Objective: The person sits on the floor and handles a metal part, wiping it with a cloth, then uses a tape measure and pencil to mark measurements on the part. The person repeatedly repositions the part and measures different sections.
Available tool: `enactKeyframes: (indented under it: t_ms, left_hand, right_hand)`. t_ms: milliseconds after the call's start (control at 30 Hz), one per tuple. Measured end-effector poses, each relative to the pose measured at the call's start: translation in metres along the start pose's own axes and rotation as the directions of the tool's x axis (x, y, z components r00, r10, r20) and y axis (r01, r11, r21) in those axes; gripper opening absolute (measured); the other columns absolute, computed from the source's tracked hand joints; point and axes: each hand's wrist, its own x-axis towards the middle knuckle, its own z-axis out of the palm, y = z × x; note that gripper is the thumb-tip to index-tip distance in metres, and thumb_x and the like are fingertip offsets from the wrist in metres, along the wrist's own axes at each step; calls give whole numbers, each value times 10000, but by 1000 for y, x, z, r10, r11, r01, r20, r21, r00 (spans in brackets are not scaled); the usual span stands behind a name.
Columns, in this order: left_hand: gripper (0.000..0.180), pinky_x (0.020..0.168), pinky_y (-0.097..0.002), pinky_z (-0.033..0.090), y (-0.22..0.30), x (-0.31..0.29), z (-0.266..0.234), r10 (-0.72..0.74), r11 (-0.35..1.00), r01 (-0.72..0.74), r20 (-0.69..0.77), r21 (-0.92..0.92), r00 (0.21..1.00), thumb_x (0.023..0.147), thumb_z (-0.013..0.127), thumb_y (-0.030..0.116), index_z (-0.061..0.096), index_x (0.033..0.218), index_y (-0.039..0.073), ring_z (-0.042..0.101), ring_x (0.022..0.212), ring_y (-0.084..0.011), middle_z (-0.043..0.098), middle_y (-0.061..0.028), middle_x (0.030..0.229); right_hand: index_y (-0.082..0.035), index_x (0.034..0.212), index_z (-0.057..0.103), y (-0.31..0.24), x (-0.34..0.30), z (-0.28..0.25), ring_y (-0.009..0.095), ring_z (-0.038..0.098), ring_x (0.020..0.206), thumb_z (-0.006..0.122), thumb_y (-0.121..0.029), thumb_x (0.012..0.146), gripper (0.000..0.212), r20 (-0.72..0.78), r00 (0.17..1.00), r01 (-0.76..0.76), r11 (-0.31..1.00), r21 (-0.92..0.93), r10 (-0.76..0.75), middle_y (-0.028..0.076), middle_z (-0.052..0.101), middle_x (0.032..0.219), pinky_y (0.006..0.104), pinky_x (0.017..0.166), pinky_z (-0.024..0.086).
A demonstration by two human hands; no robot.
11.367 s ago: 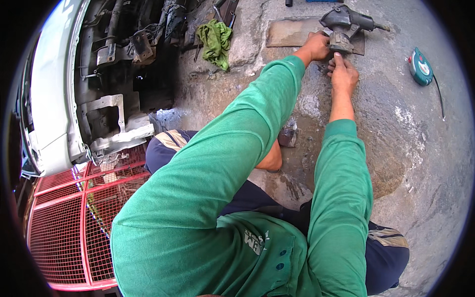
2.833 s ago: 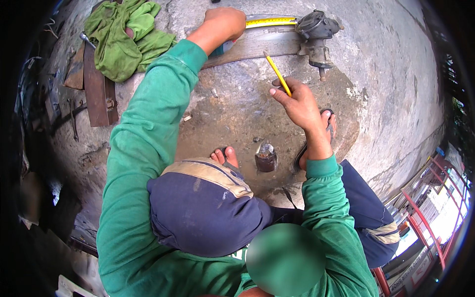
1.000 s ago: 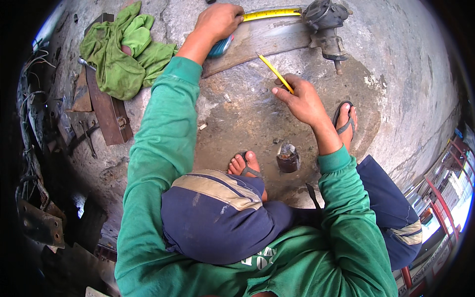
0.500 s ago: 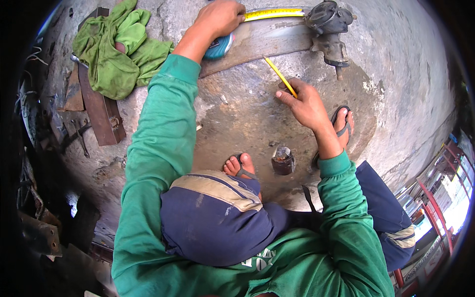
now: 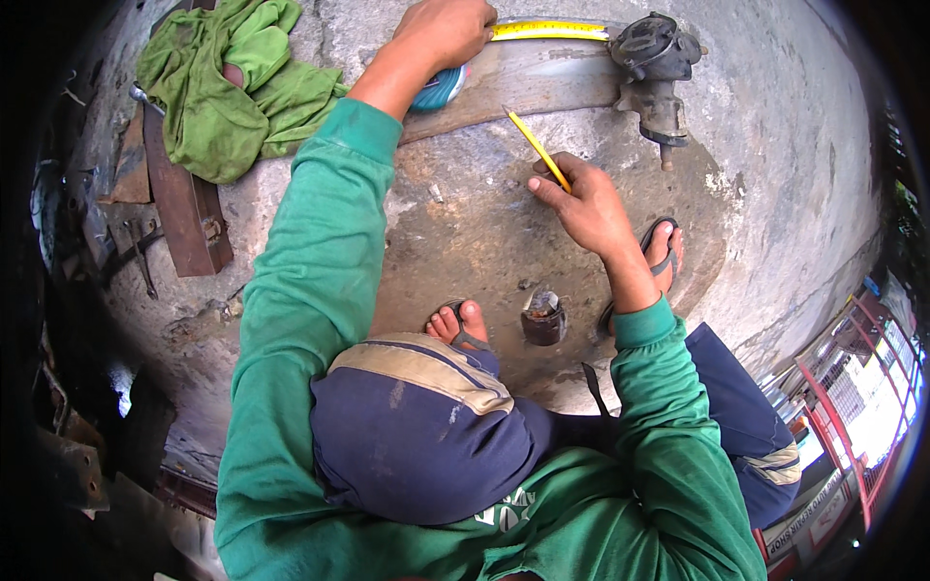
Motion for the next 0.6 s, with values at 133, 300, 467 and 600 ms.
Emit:
enactKeyframes:
  t_ms: [133, 300, 467, 600]
  left_hand:
    - [222, 853, -500, 569, -1, -1, -1, 33, 999, -33, -16, -11, 999, 836, 613, 97, 790, 958, 43, 719, 992, -416, 734, -247, 1040]
    - [219, 852, -500, 573, 12, 2, 3, 12, 999, -13, -15, -30, 1000, 845, 612, 87, 790, 960, 35, 720, 998, -413, 737, -246, 1046]
    - [220, 860, -503, 576, 13, 15, 14, 70, 997, -72, -59, -29, 996, 852, 608, 80, 788, 960, 14, 721, 1001, -417, 733, -261, 1060]
    - [221, 862, -501, 579, 14, 20, 18, 19, 998, -22, -55, -62, 998, 858, 603, 72, 790, 959, 10, 721, 1012, -417, 732, -264, 1070]
  right_hand:
    - [44, 1178, 681, 0, -1, -1, 159, 628, 888, 740, -285, 969, 395, -7, 1000, 3, 1000, -3, -3, 92, 701, 943, 326, 825, 505]
    - [45, 1178, 681, 4, -2, -9, 140, 599, 866, 739, -279, 970, 390, 14, 996, -81, 993, -90, 83, 64, 673, 914, 302, 814, 497]
    - [35, 1119, 691, 18, -1, -3, 174, 617, 819, 750, -285, 948, 368, -47, 999, -19, 999, 40, 20, 115, 702, 886, 345, 779, 509]
    - [40, 1133, 691, 20, 1, -4, 157, 614, 830, 757, -269, 951, 364, -71, 997, -15, 998, 60, 19, 90, 701, 894, 329, 785, 509]
